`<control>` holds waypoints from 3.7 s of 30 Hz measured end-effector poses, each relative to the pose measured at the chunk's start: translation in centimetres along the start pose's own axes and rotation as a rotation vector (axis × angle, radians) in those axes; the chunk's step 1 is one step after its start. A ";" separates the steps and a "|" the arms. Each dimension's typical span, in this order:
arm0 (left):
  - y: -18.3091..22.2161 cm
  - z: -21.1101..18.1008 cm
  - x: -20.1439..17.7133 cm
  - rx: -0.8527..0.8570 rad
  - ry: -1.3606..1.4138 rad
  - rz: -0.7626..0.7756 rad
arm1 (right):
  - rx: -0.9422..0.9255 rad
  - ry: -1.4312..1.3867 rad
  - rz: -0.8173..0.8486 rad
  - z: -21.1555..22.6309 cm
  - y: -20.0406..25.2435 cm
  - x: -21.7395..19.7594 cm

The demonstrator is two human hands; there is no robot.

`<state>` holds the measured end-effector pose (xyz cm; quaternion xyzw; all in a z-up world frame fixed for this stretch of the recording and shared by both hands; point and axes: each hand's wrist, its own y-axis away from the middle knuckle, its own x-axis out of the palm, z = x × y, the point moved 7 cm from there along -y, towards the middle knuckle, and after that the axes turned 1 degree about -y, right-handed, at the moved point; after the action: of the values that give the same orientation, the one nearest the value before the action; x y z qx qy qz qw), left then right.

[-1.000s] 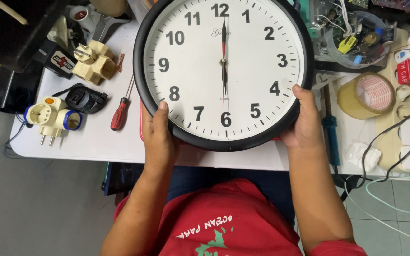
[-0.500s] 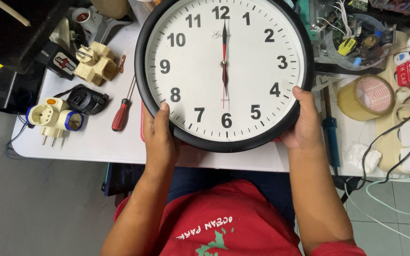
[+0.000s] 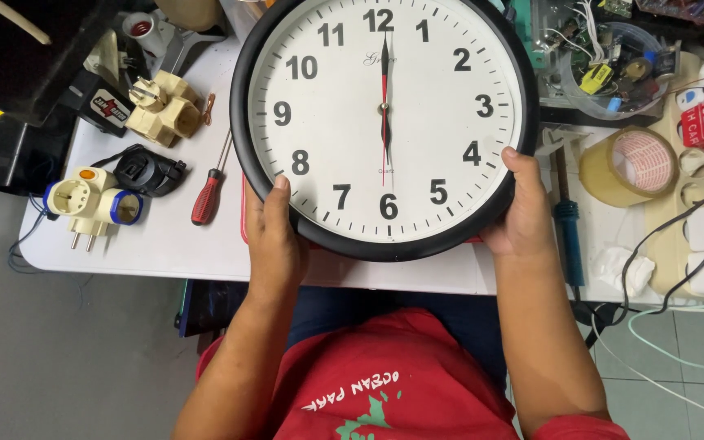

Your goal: Disassembling and reassembling a wall clock to adjust or repair the internal components and hands.

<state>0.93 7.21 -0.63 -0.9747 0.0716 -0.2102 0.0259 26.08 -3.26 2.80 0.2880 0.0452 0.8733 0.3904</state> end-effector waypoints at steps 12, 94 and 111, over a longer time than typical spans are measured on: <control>0.2 -0.7 0.4 0.012 -0.079 0.008 | 0.000 -0.005 0.027 -0.1 -0.2 0.0; 7.3 -10.6 1.1 0.130 -0.526 0.258 | -0.019 0.433 0.143 1.2 -1.2 -4.7; 0.8 -8.9 -1.0 -0.363 -0.625 0.173 | -0.086 0.591 0.113 2.3 1.8 -4.2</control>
<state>-3.74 6.36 6.97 -0.9709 0.1783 0.1166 -0.1092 28.36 -7.83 3.25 0.0067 0.1036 0.9407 0.3231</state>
